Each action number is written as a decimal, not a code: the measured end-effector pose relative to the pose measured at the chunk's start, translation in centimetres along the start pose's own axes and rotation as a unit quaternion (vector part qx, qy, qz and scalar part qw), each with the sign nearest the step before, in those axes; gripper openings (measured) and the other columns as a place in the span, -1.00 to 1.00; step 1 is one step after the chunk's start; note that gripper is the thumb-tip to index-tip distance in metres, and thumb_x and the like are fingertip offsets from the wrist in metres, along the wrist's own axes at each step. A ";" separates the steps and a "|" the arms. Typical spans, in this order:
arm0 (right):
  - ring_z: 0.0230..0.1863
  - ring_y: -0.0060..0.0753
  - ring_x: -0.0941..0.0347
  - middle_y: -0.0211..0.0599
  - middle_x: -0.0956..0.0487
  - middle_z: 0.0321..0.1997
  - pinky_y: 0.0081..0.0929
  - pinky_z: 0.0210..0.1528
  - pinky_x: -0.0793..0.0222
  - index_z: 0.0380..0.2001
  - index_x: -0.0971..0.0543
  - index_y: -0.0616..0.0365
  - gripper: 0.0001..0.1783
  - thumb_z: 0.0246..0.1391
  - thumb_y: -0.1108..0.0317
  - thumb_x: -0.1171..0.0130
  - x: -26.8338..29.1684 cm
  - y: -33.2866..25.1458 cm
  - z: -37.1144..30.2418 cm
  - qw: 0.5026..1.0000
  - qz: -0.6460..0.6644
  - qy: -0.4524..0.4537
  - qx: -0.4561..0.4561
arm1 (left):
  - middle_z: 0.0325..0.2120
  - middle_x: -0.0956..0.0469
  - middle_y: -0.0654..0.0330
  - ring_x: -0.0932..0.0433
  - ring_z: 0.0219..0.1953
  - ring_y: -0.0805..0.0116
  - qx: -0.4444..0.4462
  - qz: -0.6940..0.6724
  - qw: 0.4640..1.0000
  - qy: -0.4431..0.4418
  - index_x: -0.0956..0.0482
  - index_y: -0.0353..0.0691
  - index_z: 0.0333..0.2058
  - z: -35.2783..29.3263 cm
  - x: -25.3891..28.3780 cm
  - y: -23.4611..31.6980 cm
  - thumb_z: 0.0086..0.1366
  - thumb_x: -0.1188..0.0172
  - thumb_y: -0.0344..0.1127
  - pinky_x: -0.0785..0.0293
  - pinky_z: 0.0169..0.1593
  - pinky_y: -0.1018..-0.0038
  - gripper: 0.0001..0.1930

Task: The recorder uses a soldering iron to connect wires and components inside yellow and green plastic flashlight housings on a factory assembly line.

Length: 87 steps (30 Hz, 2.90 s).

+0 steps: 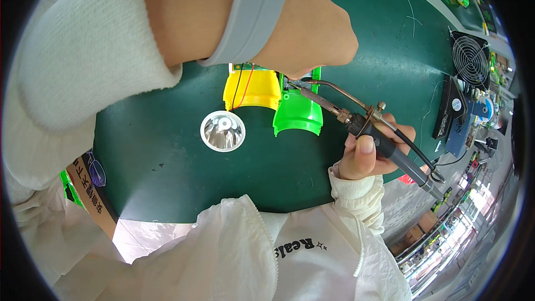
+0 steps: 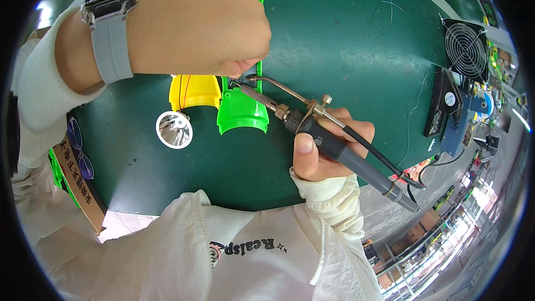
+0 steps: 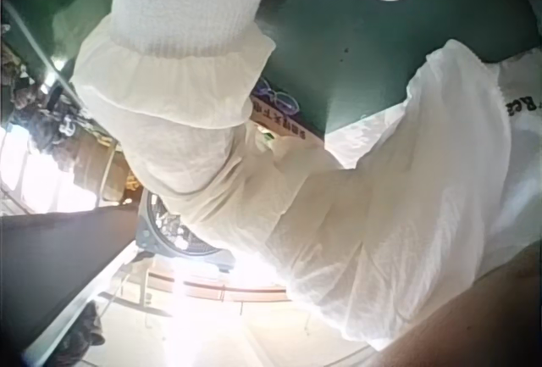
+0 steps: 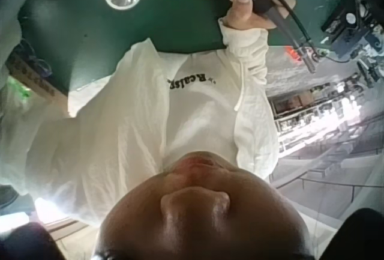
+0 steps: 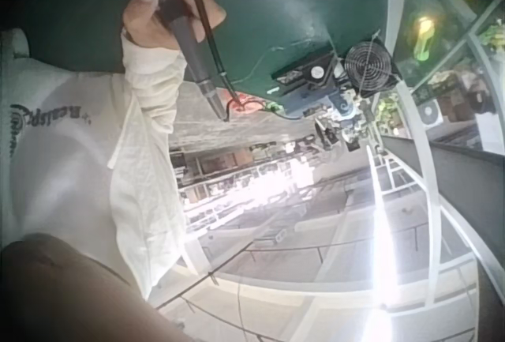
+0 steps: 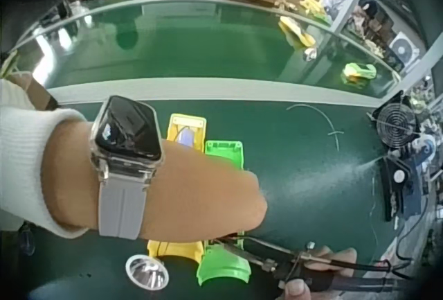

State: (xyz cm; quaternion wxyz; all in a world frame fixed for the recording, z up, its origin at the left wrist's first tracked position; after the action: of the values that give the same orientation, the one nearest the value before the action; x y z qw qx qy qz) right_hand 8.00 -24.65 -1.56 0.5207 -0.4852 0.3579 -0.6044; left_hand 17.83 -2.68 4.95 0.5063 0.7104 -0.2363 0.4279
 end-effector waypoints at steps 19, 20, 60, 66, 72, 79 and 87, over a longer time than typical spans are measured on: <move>-0.57 -0.50 -0.31 -0.32 -0.35 -0.59 -0.49 -0.38 -0.36 -0.42 -0.20 0.17 -0.54 -0.19 0.19 -0.26 -0.3 0.3 -0.3 1.000 -0.007 0.006 0.020 | -0.43 -0.48 -0.05 -0.52 -0.31 0.08 0.037 0.035 0.990 -0.129 -0.45 -0.40 -0.46 2.2 -1.2 -0.5 0.06 -0.07 -0.40 -0.46 -0.29 0.35 -0.85; -0.57 -0.50 -0.31 -0.32 -0.35 -0.59 -0.48 -0.37 -0.36 -0.42 -0.20 0.17 -0.53 -0.19 0.19 -0.27 -0.3 0.4 -0.3 1.000 -0.011 0.013 0.019 | -0.43 -0.48 -0.05 -0.52 -0.31 0.08 0.035 0.034 0.991 -0.128 -0.45 -0.40 -0.46 2.3 -1.2 -0.6 0.06 -0.07 -0.40 -0.46 -0.29 0.35 -0.85; -0.57 -0.48 -0.33 -0.32 -0.35 -0.57 -0.50 -0.41 -0.35 -0.43 -0.21 0.20 -0.51 -0.19 0.14 -0.27 0.0 0.3 -0.2 0.999 -0.027 0.014 0.022 | -0.38 -0.51 -0.02 -0.53 -0.29 0.11 0.056 -0.014 0.989 -0.133 -0.45 -0.40 -0.42 0.6 1.7 0.3 0.08 -0.10 -0.40 -0.48 -0.26 0.35 -0.85; -0.57 -0.49 -0.33 -0.30 -0.36 -0.57 -0.51 -0.40 -0.36 -0.44 -0.20 0.19 -0.50 -0.19 0.11 -0.27 -0.4 0.3 0.2 1.000 -0.023 0.015 0.010 | -0.30 -0.50 0.04 -0.52 -0.22 0.15 0.061 0.028 0.994 -0.091 -0.43 -0.35 -0.38 0.0 0.6 0.0 0.05 -0.15 -0.42 -0.50 -0.20 0.36 -0.84; -0.86 -0.63 -0.13 -0.30 -0.30 -0.79 -0.74 -0.80 -0.11 -0.52 -0.19 0.15 -0.53 -0.27 0.11 -0.23 -0.4 0.4 0.5 0.995 -0.034 0.062 0.076 | -0.29 -0.50 0.07 -0.51 -0.17 0.22 0.033 0.104 0.988 -0.112 -0.40 -0.32 -0.35 -0.7 0.4 -0.3 0.04 -0.17 -0.43 -0.48 -0.13 0.42 -0.81; -0.53 -0.49 -0.34 -0.28 -0.36 -0.57 -0.48 -0.34 -0.36 -0.42 -0.21 0.21 -0.51 -0.20 0.14 -0.25 0.2 -0.6 -0.4 1.000 -0.004 0.009 0.016 | -0.22 -0.47 0.14 -0.48 -0.11 0.34 0.001 0.153 0.977 -0.150 -0.37 -0.27 -0.26 -1.4 0.2 0.1 0.13 -0.09 -0.40 -0.44 -0.08 0.49 -0.81; -0.54 -0.50 -0.33 -0.28 -0.36 -0.57 -0.50 -0.34 -0.36 -0.42 -0.21 0.21 -0.51 -0.19 0.15 -0.27 0.0 0.1 0.1 1.000 0.001 0.009 0.004 | -0.21 -0.46 0.14 -0.46 -0.10 0.35 0.038 -0.065 0.991 -0.114 -0.37 -0.26 -0.24 -1.6 -2.0 -2.4 0.15 -0.07 -0.39 -0.43 -0.07 0.49 -0.80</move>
State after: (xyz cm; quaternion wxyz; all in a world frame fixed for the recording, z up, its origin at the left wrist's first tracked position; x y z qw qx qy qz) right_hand 8.09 -24.72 -1.66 0.5200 -0.4773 0.3612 -0.6094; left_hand 18.05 -0.47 2.22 0.4758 0.7869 -0.2295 0.3188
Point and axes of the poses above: each hand's wrist, its own z-axis towards the middle knuckle, its own x-axis out of the back of the hand, y = z × x, the point moved 1 cm from there along z, towards the middle knuckle
